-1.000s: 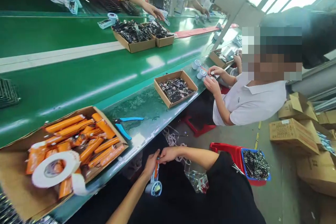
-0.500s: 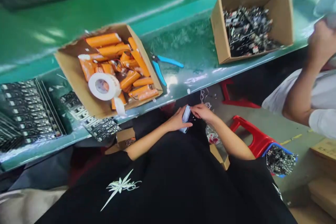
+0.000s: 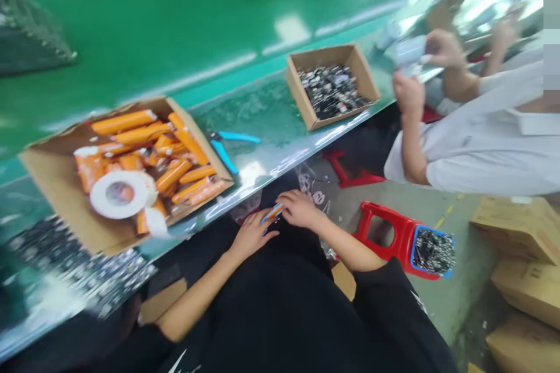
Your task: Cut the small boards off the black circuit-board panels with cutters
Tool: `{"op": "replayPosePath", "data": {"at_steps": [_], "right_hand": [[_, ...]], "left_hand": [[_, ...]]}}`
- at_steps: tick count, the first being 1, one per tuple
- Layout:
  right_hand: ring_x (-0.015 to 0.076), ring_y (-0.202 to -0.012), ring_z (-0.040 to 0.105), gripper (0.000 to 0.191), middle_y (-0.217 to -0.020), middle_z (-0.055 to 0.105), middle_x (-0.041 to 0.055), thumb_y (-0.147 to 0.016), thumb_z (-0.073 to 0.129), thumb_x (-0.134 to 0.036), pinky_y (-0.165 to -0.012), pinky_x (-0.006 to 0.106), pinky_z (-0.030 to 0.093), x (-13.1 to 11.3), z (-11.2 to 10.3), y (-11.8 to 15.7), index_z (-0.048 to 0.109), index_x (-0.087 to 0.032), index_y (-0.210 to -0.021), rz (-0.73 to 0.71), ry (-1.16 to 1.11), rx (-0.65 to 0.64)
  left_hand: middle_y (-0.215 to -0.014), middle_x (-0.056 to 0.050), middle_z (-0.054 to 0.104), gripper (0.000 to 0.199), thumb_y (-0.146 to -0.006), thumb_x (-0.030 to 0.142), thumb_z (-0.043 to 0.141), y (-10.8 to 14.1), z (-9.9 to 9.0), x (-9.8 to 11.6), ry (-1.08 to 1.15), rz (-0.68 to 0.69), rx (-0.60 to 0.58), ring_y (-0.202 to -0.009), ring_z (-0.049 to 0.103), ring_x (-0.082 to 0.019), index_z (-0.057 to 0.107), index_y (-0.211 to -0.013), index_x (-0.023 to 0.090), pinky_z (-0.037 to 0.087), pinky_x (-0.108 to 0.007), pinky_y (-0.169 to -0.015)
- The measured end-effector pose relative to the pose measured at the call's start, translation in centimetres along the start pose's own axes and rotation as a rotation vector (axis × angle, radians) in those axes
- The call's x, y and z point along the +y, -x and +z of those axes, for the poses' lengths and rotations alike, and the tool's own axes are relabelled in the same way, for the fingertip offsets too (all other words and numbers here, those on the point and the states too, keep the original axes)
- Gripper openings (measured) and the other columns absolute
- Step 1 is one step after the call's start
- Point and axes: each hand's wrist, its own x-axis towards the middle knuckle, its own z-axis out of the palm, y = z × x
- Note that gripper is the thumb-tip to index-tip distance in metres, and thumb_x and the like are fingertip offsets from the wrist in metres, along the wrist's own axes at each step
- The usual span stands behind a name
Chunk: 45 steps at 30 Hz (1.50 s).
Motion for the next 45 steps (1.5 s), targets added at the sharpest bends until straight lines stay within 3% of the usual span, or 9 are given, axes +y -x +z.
{"op": "replayPosePath", "data": {"at_steps": [4, 9, 15, 20, 24, 30, 35, 40, 45], "right_hand": [[0.0243, -0.117, 0.071, 0.016, -0.126, 0.079, 0.0078, -0.104, 0.070, -0.024, -0.105, 0.041, 0.059, -0.7, 0.5, -1.3, 0.078, -0.023, -0.118, -0.090, 0.084, -0.112], [0.0253, -0.113, 0.072, 0.036, -0.135, 0.070, 0.0110, -0.108, 0.072, -0.043, -0.098, 0.047, 0.064, -1.8, -0.7, -1.7, 0.069, -0.019, -0.135, -0.109, 0.093, -0.104], [0.0275, -0.120, 0.070, 0.039, -0.142, 0.067, 0.0119, -0.108, 0.072, -0.043, -0.101, 0.049, 0.064, -1.8, -4.5, -1.4, 0.067, -0.020, -0.139, -0.046, 0.075, 0.011], [0.0294, -0.120, 0.070, 0.040, -0.141, 0.068, 0.0108, -0.107, 0.073, -0.044, -0.101, 0.049, 0.064, -0.6, -6.9, -1.0, 0.068, -0.019, -0.138, 0.039, 0.001, 0.072], [0.0249, -0.109, 0.073, 0.035, -0.130, 0.072, 0.0091, -0.108, 0.072, -0.045, -0.094, 0.044, 0.065, -0.3, -3.4, -1.9, 0.071, -0.018, -0.130, 0.090, -0.172, -0.006], [0.0258, -0.095, 0.073, 0.045, -0.101, 0.080, 0.0066, -0.110, 0.057, -0.059, -0.088, 0.038, 0.060, 0.0, 2.8, -0.9, 0.080, -0.021, -0.114, 0.195, -0.388, -0.033], [0.0270, -0.111, 0.070, 0.036, -0.114, 0.077, 0.0095, -0.113, 0.050, -0.042, -0.107, 0.044, 0.056, -1.2, 2.6, 1.2, 0.082, -0.025, -0.118, 0.140, -0.409, 0.022], [0.0279, -0.108, 0.068, 0.033, -0.115, 0.071, 0.0132, -0.110, 0.052, -0.027, -0.106, 0.045, 0.057, -3.3, 1.9, 1.6, 0.081, -0.022, -0.124, -0.167, -0.202, -0.081], [0.0273, -0.116, 0.069, 0.034, -0.125, 0.070, 0.0142, -0.114, 0.049, -0.028, -0.109, 0.042, 0.058, -5.2, 3.2, 2.1, 0.078, -0.020, -0.130, -0.259, -0.103, -0.199]], "left_hand": [[-0.130, -0.010, 0.079, 0.033, -0.111, 0.033, 0.049, -0.9, 1.3, -2.8, 0.125, 0.064, 0.179, -0.111, 0.080, -0.025, 0.081, -0.113, 0.025, 0.067, -0.039, -0.101], [-0.115, -0.006, 0.083, 0.036, -0.113, 0.037, 0.047, -1.5, -0.2, -4.2, 0.219, 0.138, 0.198, -0.101, 0.083, -0.021, 0.081, -0.109, 0.024, 0.068, -0.029, -0.093], [-0.121, -0.006, 0.084, 0.031, -0.109, 0.032, 0.054, -1.6, -0.8, -3.9, 0.022, 0.362, 0.231, -0.105, 0.083, -0.025, 0.083, -0.119, 0.029, 0.070, -0.037, -0.095], [-0.106, -0.014, 0.085, 0.041, -0.109, 0.037, 0.049, -3.5, -2.2, -1.7, 0.167, 0.226, 0.407, -0.089, 0.083, -0.030, 0.086, -0.102, 0.023, 0.072, -0.046, -0.082], [-0.097, -0.008, 0.085, 0.048, -0.110, 0.046, 0.048, -4.2, -3.2, -1.5, 0.310, 0.041, 0.348, -0.087, 0.082, -0.022, 0.085, -0.087, 0.026, 0.070, -0.034, -0.083], [-0.122, -0.010, 0.084, 0.041, -0.112, 0.046, 0.050, -2.5, -1.8, -4.0, 0.434, -0.275, 0.321, -0.111, 0.080, -0.023, 0.082, -0.119, 0.020, 0.064, -0.037, -0.101], [-0.117, -0.010, 0.084, 0.041, -0.112, 0.046, 0.052, -1.8, -3.3, -2.0, 0.472, -0.228, 0.350, -0.111, 0.079, -0.021, 0.082, -0.115, 0.019, 0.061, -0.034, -0.104], [-0.108, -0.008, 0.085, 0.035, -0.111, 0.041, 0.055, -1.5, -6.5, -0.2, 0.370, -0.130, 0.363, -0.103, 0.080, -0.020, 0.083, -0.103, 0.021, 0.060, -0.030, -0.097], [-0.089, -0.005, 0.082, 0.038, -0.110, 0.031, 0.051, -1.2, -8.8, 0.6, 0.045, 0.024, 0.142, -0.085, 0.076, -0.019, 0.080, -0.088, 0.021, 0.053, -0.029, -0.074]]}}
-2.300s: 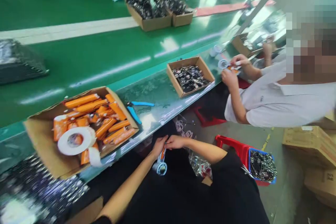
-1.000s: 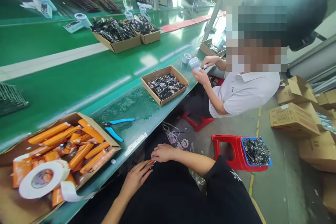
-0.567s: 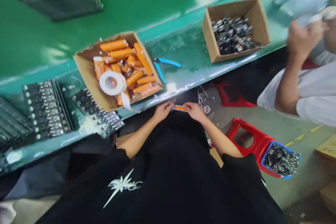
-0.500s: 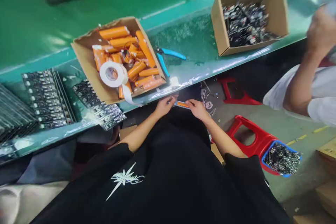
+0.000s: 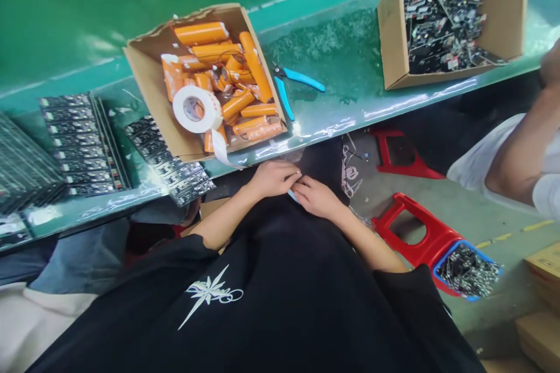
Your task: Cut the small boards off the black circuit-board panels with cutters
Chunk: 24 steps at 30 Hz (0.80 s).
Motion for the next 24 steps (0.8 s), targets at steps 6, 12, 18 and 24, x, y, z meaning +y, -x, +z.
{"op": "replayPosePath", "data": {"at_steps": [6, 12, 18, 24], "right_hand": [[0.0282, -0.119, 0.072, 0.031, -0.136, 0.071, 0.0126, -0.106, 0.073, -0.039, -0.104, 0.038, 0.058, -0.4, 3.1, 0.0, 0.078, -0.021, -0.130, 0.192, -0.038, -0.107], [0.0256, -0.095, 0.075, 0.028, -0.106, 0.080, 0.0095, -0.103, 0.077, -0.043, -0.086, 0.031, 0.054, -0.1, 4.0, 1.0, 0.081, -0.019, -0.116, 0.301, -0.042, -0.074], [0.0216, -0.068, 0.071, 0.029, -0.080, 0.079, 0.0029, -0.104, 0.069, -0.036, -0.069, 0.029, 0.046, 0.0, 4.5, 3.1, 0.083, -0.023, -0.125, 0.388, -0.087, -0.052], [0.0198, -0.067, 0.074, 0.034, -0.080, 0.080, 0.0012, -0.100, 0.071, -0.040, -0.071, 0.027, 0.053, -0.5, 4.2, 4.1, 0.084, -0.026, -0.128, 0.419, -0.111, -0.006]], "left_hand": [[-0.082, -0.005, 0.079, 0.031, -0.102, 0.026, 0.057, -0.6, 1.1, -0.4, -0.053, 0.046, -0.165, -0.072, 0.070, -0.019, 0.079, -0.081, 0.021, 0.040, -0.030, -0.061], [-0.081, -0.003, 0.078, 0.027, -0.100, 0.027, 0.063, -2.3, 2.9, -0.9, 0.040, 0.096, -0.287, -0.071, 0.069, -0.017, 0.080, -0.080, 0.023, 0.037, -0.029, -0.060], [-0.085, -0.003, 0.080, 0.029, -0.101, 0.021, 0.060, -1.1, 4.6, -1.5, 0.140, 0.046, -0.382, -0.075, 0.072, -0.017, 0.079, -0.080, 0.022, 0.041, -0.029, -0.065], [-0.085, -0.002, 0.080, 0.028, -0.102, 0.023, 0.058, -0.7, 4.9, -1.0, 0.170, 0.089, -0.350, -0.075, 0.072, -0.017, 0.080, -0.085, 0.024, 0.038, -0.030, -0.062]]}}
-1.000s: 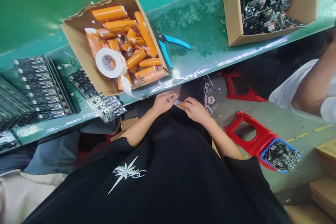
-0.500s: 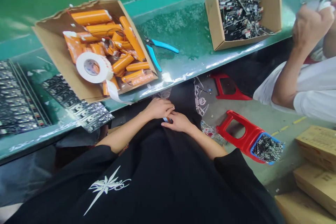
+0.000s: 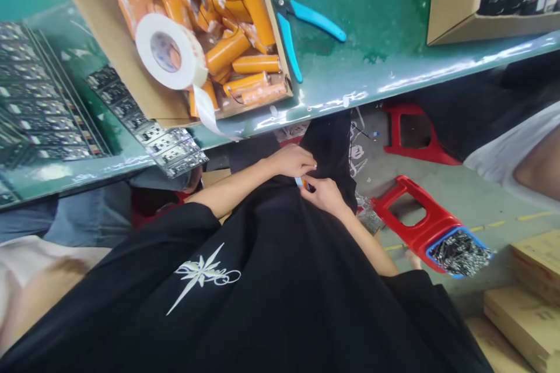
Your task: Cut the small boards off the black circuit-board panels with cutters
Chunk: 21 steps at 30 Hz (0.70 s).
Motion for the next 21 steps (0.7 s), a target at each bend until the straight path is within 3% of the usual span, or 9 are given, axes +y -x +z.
{"op": "replayPosePath", "data": {"at_steps": [2, 7, 13, 15, 16, 19, 21], "right_hand": [[0.0213, -0.071, 0.078, 0.035, -0.082, 0.082, 0.0013, -0.099, 0.073, -0.041, -0.076, 0.029, 0.058, 0.2, 0.0, 0.5, 0.084, -0.027, -0.128, 0.011, -0.025, 0.027], [0.0245, -0.092, 0.084, 0.039, -0.110, 0.086, 0.0026, -0.097, 0.076, -0.042, -0.093, 0.036, 0.067, 1.2, 1.0, 2.3, 0.082, -0.028, -0.133, 0.052, -0.148, 0.124], [0.0254, -0.087, 0.084, 0.037, -0.106, 0.087, 0.0057, -0.090, 0.080, -0.057, -0.091, 0.037, 0.071, 1.7, 2.6, 2.3, 0.089, -0.024, -0.105, 0.185, -0.395, 0.457], [0.0269, -0.095, 0.084, 0.042, -0.109, 0.086, 0.0085, -0.094, 0.076, -0.059, -0.097, 0.041, 0.069, 2.3, 1.8, 1.6, 0.088, -0.021, -0.108, 0.203, -0.419, 0.513], [0.0280, -0.099, 0.083, 0.045, -0.112, 0.086, 0.0101, -0.097, 0.073, -0.059, -0.099, 0.044, 0.068, 2.7, 0.9, 1.3, 0.086, -0.019, -0.113, 0.206, -0.449, 0.603], [0.0296, -0.105, 0.083, 0.051, -0.117, 0.084, 0.0116, -0.101, 0.073, -0.055, -0.101, 0.052, 0.068, 3.9, -2.6, 1.2, 0.077, -0.017, -0.134, 0.106, -0.572, 1.035], [0.0290, -0.104, 0.084, 0.054, -0.114, 0.084, 0.0102, -0.099, 0.081, -0.048, -0.098, 0.052, 0.070, 3.7, -4.8, 1.9, 0.072, -0.020, -0.143, -0.014, -0.584, 1.154]], "left_hand": [[-0.084, -0.001, 0.080, 0.029, -0.102, 0.024, 0.058, 0.0, 0.1, -0.2, 0.008, 0.010, 0.002, -0.075, 0.072, -0.017, 0.080, -0.084, 0.024, 0.038, -0.030, -0.061], [-0.089, -0.003, 0.082, 0.026, -0.101, 0.028, 0.062, 0.8, 0.7, -1.9, 0.080, -0.059, 0.047, -0.081, 0.075, -0.018, 0.083, -0.088, 0.023, 0.045, -0.029, -0.068], [-0.087, -0.005, 0.082, 0.029, -0.102, 0.028, 0.059, 1.8, 1.0, -3.7, 0.100, -0.138, 0.140, -0.079, 0.075, -0.018, 0.083, -0.086, 0.022, 0.048, -0.028, -0.072], [-0.086, -0.006, 0.081, 0.031, -0.103, 0.029, 0.058, 2.5, 0.7, -4.0, 0.102, -0.146, 0.157, -0.078, 0.075, -0.017, 0.082, -0.085, 0.021, 0.049, -0.028, -0.072], [-0.086, -0.006, 0.081, 0.031, -0.103, 0.030, 0.058, 3.0, 0.5, -4.1, 0.104, -0.144, 0.166, -0.078, 0.074, -0.017, 0.082, -0.085, 0.021, 0.049, -0.028, -0.072], [-0.084, -0.006, 0.080, 0.034, -0.104, 0.034, 0.057, 4.2, -0.4, -3.8, 0.120, -0.123, 0.236, -0.075, 0.074, -0.017, 0.082, -0.084, 0.021, 0.048, -0.028, -0.070], [-0.081, -0.007, 0.079, 0.038, -0.105, 0.037, 0.056, 4.5, -1.4, -3.2, 0.171, -0.110, 0.325, -0.073, 0.074, -0.017, 0.081, -0.081, 0.020, 0.050, -0.028, -0.069]]}}
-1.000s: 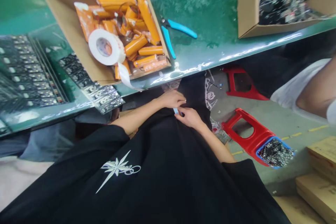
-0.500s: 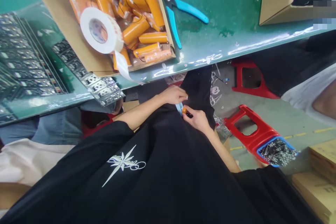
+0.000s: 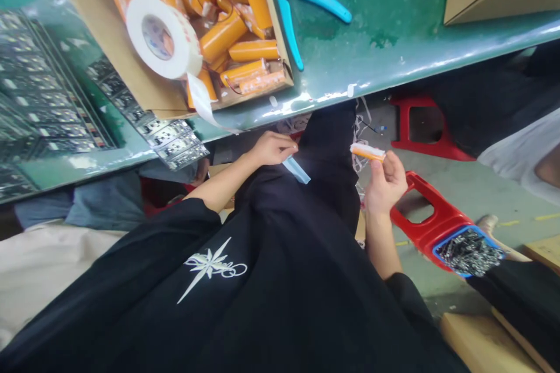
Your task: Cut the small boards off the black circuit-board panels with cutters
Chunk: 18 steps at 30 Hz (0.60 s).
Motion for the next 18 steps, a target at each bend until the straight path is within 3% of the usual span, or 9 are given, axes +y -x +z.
{"op": "replayPosePath", "data": {"at_steps": [2, 4, 7, 11, 15, 18], "right_hand": [[0.0281, -0.103, 0.085, 0.047, -0.114, 0.085, 0.0092, -0.098, 0.085, -0.036, -0.097, 0.047, 0.072, -1.9, -1.0, -0.5, 0.074, -0.023, -0.141, -0.129, 0.050, -0.185], [0.0275, -0.102, 0.085, 0.033, -0.118, 0.085, 0.0078, -0.097, 0.084, -0.022, -0.094, 0.043, 0.074, -3.9, -1.6, -0.5, 0.080, -0.026, -0.129, -0.346, 0.121, -0.412], [0.0273, -0.108, 0.084, 0.026, -0.122, 0.085, 0.0020, -0.094, 0.084, -0.013, -0.095, 0.040, 0.074, -6.1, -1.8, -0.8, 0.084, -0.031, -0.113, -0.696, 0.115, -0.724], [0.0252, -0.121, 0.080, 0.024, -0.120, 0.085, -0.0023, -0.099, 0.079, -0.012, -0.106, 0.040, 0.070, -7.6, -1.3, -2.2, 0.083, -0.032, -0.112, -0.903, 0.097, -1.136], [0.0265, -0.135, 0.072, 0.027, -0.130, 0.082, 0.0038, -0.101, 0.074, -0.007, -0.113, 0.041, 0.066, -8.6, -0.4, -2.5, 0.080, -0.024, -0.121, -1.115, 0.063, -1.167], [0.0300, -0.137, 0.071, 0.024, -0.132, 0.081, 0.0116, -0.101, 0.074, -0.004, -0.112, 0.042, 0.067, -8.8, 0.0, -2.0, 0.077, -0.015, -0.122, -1.194, 0.070, -1.161]], "left_hand": [[-0.080, -0.007, 0.079, 0.041, -0.106, 0.040, 0.056, -0.4, -1.0, 1.3, 0.107, -0.004, 0.067, -0.074, 0.074, -0.017, 0.080, -0.081, 0.019, 0.053, -0.027, -0.071], [-0.081, -0.007, 0.080, 0.040, -0.105, 0.043, 0.060, -1.3, -1.9, 2.9, 0.225, -0.011, 0.051, -0.074, 0.074, -0.017, 0.080, -0.083, 0.017, 0.055, -0.027, -0.073], [-0.081, -0.005, 0.081, 0.034, -0.102, 0.041, 0.067, -2.5, -2.9, 5.2, 0.321, -0.033, -0.091, -0.072, 0.074, -0.015, 0.081, -0.084, 0.016, 0.053, -0.024, -0.072], [-0.077, -0.001, 0.080, 0.029, -0.100, 0.033, 0.066, -3.1, -2.8, 6.8, 0.395, -0.117, -0.283, -0.070, 0.073, -0.012, 0.081, -0.081, 0.015, 0.049, -0.022, -0.071], [-0.074, -0.001, 0.079, 0.027, -0.097, 0.028, 0.066, -2.9, -2.2, 7.0, 0.431, -0.204, -0.314, -0.069, 0.071, -0.012, 0.079, -0.076, 0.015, 0.047, -0.021, -0.069], [-0.074, -0.001, 0.080, 0.027, -0.096, 0.029, 0.067, -2.7, -2.2, 7.0, 0.437, -0.254, -0.332, -0.069, 0.071, -0.012, 0.079, -0.076, 0.015, 0.047, -0.022, -0.069]]}}
